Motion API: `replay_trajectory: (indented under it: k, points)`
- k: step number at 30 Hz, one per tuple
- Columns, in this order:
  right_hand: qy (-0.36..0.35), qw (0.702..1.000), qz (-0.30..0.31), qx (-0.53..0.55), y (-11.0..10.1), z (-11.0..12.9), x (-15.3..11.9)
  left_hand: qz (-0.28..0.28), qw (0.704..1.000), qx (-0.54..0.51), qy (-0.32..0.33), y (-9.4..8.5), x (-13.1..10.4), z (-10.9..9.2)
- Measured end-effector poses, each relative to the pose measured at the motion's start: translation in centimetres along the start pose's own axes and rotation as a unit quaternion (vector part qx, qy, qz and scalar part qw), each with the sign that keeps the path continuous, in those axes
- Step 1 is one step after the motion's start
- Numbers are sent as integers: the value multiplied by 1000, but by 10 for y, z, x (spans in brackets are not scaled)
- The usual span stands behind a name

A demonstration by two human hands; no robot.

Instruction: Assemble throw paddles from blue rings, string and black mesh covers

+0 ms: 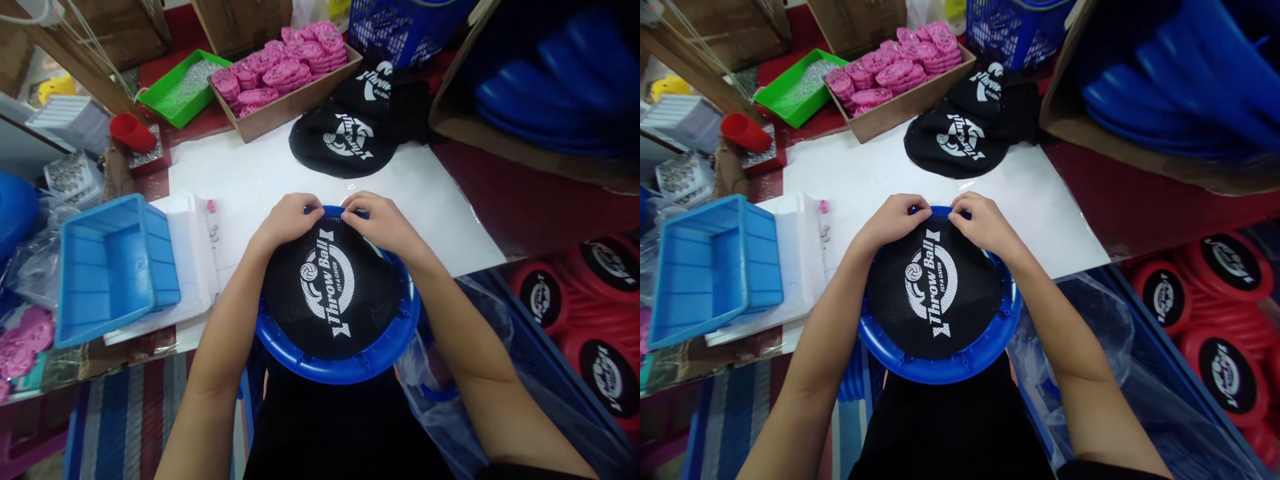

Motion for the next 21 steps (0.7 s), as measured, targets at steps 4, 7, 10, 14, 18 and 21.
replay_trajectory:
  k: [4, 7, 10, 14, 18, 21]
  points:
    - [3, 1000, -4, 6, 0, 0, 0, -18, 999, 44, -11, 1, -2, -6]
    - [1, 1000, -4, 12, -1, -1, -1, -25, 998, 54, -28, 2, -1, -10]
    - [-1, 1000, -2, 12, 0, -2, -1, -20, 998, 39, -38, 1, 1, -10]
    - [-8, 1000, 5, 8, 0, -2, 3, 3, 1000, 9, -18, -4, 2, -6]
    - [-14, 1000, 14, 7, -6, 3, -7, 38, 999, -14, -8, -13, -3, 2]
    - [-41, 998, 9, -55, -14, 12, -33, 44, 999, -13, -20, -23, -13, 11]
Point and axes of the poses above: each hand's wrist, its own x-axis towards the middle knuckle, its own y-axis out of the palm, z = x × y, the point moved 3 cm from there along x, towards the middle knuckle, and after that the axes turned 2 degrees about x, right-handed, at the moved point
